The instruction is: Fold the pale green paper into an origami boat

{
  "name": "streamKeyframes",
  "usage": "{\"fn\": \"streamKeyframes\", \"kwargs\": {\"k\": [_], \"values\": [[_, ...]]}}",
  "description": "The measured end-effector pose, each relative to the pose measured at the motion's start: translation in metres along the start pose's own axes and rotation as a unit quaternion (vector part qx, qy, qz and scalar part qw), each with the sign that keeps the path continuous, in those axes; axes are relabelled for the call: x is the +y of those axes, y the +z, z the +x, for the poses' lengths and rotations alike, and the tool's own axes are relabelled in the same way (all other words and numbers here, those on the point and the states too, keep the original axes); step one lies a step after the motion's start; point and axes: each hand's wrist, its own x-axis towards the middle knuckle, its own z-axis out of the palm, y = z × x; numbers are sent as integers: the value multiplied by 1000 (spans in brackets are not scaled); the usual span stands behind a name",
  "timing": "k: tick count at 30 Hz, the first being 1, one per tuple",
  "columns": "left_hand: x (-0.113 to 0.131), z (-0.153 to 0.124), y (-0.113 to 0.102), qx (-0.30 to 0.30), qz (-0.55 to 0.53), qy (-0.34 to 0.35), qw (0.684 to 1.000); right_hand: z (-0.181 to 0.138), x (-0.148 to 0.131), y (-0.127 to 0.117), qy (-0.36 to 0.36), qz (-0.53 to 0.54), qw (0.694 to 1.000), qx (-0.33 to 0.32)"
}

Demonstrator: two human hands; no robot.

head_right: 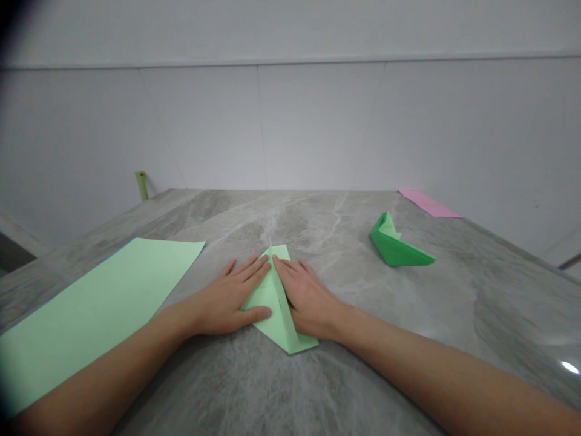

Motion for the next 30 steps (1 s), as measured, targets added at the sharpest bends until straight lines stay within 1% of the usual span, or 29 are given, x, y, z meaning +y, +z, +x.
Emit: {"fn": "streamKeyframes", "kwargs": {"k": [3, 6, 10, 13, 14, 18, 22, 26, 30], "values": [[0, 0, 2, 11, -8, 5, 1000, 0, -3, -2, 13, -17, 999, -40], [-1, 2, 2, 46, -17, 20, 999, 0, -3, -2, 19, -26, 998, -48], [-2, 3, 1, 109, -29, 87, 990, 0, 0, 1, 24, -35, 998, -50], [-1, 3, -1, 129, -70, 145, 979, 1, 0, 2, 22, -38, 998, -50], [0, 3, -1, 133, -86, 151, 976, 1, 0, 2, 20, -39, 998, -49], [1, 3, -3, 126, -107, 142, 976, 1, 2, 2, 10, -38, 998, -44], [-6, 4, -3, 114, -70, 138, 981, -1, 0, 2, 14, -40, 998, -52], [-16, 6, -2, 124, -27, 97, 987, -7, -9, 3, 14, -69, 996, -57], [-20, 8, 0, 137, -45, 71, 987, -13, -20, 4, 20, -87, 994, -66]]}}
